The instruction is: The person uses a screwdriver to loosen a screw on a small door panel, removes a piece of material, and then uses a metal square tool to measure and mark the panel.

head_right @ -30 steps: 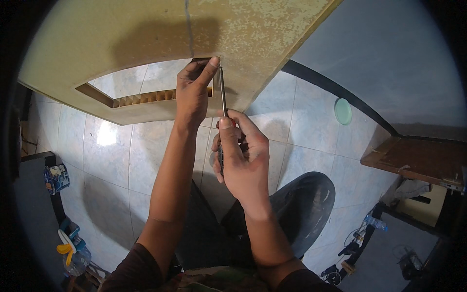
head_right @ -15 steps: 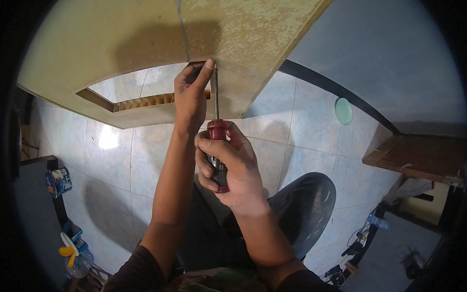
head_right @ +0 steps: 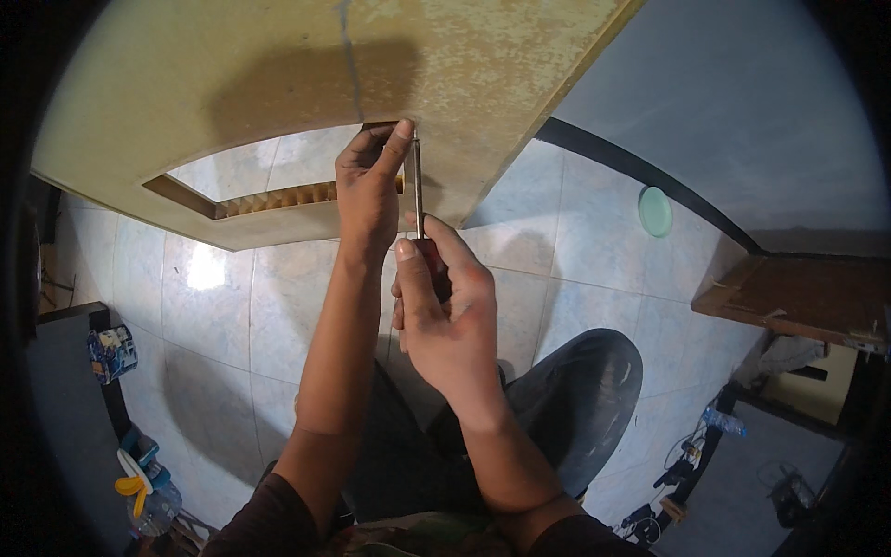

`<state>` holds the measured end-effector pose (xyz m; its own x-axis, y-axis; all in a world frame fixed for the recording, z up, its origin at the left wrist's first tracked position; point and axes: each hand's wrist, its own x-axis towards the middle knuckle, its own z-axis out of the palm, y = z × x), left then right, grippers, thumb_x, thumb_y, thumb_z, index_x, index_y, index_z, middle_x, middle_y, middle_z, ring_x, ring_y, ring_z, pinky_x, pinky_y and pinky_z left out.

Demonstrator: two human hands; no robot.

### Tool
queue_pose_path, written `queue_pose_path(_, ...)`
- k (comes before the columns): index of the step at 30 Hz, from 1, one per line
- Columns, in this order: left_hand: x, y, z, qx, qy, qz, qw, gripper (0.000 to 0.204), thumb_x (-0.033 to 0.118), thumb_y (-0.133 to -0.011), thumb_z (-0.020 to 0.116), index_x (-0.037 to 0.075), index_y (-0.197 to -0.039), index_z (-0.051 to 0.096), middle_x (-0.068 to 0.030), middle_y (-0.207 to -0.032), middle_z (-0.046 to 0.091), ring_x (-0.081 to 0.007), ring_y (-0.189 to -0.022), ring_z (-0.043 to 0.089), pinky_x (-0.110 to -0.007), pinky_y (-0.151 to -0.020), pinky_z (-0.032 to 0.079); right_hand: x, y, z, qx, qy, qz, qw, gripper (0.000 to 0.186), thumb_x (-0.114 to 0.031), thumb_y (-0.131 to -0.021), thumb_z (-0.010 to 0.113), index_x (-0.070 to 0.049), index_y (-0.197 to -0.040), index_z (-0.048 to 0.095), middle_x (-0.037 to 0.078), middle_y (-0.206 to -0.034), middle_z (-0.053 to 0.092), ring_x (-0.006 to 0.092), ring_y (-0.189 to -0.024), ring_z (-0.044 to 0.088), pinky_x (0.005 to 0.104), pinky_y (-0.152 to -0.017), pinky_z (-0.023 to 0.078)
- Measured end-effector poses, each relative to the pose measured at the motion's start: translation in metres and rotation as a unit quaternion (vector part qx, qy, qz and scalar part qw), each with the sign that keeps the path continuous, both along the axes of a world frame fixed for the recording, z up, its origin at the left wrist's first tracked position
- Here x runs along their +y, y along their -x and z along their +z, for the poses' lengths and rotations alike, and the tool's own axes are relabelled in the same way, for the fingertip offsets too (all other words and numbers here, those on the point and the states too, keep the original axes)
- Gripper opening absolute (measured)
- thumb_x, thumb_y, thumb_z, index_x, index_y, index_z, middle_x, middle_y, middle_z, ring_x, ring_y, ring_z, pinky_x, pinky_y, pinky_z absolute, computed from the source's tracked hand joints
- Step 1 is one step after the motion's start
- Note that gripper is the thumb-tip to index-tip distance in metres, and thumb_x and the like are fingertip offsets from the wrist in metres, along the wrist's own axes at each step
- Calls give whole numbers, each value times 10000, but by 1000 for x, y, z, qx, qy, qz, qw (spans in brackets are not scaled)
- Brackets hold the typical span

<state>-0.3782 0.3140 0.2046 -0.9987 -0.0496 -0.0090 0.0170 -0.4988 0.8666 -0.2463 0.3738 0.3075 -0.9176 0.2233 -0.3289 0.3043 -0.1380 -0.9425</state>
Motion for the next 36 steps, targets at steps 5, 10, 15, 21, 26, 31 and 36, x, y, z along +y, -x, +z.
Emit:
queue_pose_path(5, 1, 1, 1, 8, -23, 7, 1000, 233, 192, -927, 807, -19, -1008, 751, -25, -966, 715, -84, -886, 612, -231, -818, 467, 22, 3, 5, -35, 253, 21, 967, 400, -287, -1113, 477, -2, -1384, 549, 36, -780, 549, 79, -539, 505, 229, -368, 390)
queue_pose_path(10, 6, 2, -1, 10, -31, 9, 999, 228, 188, -925, 810, -17, -1005, 752, -21, -961, 714, -83, -873, 611, -230, -809, 468, 46, 3, -18, -24, 590, 46, 806, 491, -364, -1129, 397, -1, -1450, 474, 54, -815, 512, 98, -551, 449, 223, -363, 393)
queue_pose_path(15, 1, 3, -3, 16, -17, 17, 1000, 234, 190, -927, 808, -22, -1011, 753, -21, -968, 717, -79, -871, 607, -230, -805, 468, 39, -1, -25, -28, 543, 39, 838, 419, -377, -1121, 423, -44, -1361, 508, 151, -901, 661, 125, -550, 559, 215, -376, 424)
queue_pose_path(21, 0, 2, -4, -3, -3, 7, 1000, 221, 173, -938, 792, -29, -1018, 752, -25, -985, 717, -80, -883, 609, -228, -812, 466, 4, 1, -7, -3, 39, 16, 999, 305, -301, -1104, 511, -27, -1226, 565, 81, -919, 613, 142, -701, 666, 258, -472, 492)
queue_pose_path(26, 4, 4, -8, 25, -18, 9, 999, 213, 170, -941, 788, -27, -1014, 753, -22, -1004, 713, -85, -894, 611, -229, -817, 465, 8, 4, -26, 107, -214, 10, 971, 312, -271, -1124, 452, -1, -1208, 584, 43, -838, 544, 78, -594, 570, 251, -455, 448)
queue_pose_path(31, 0, 0, -3, 12, -4, 8, 1000, 215, 171, -933, 796, -27, -1004, 753, -22, -995, 710, -87, -899, 611, -234, -830, 466, 1, 4, -4, 2, -52, 6, 999, 338, -285, -1133, 412, -11, -1217, 592, 46, -777, 549, 79, -536, 517, 248, -433, 411)
queue_pose_path(36, 2, 0, -4, 5, -27, 11, 1000, 219, 174, -929, 799, -29, -1000, 754, -26, -989, 709, -91, -898, 611, -239, -829, 465, 16, 1, -4, -35, 389, -10, 921, 448, -367, -1139, 342, -13, -1354, 514, 64, -814, 545, 129, -546, 487, 242, -392, 390)
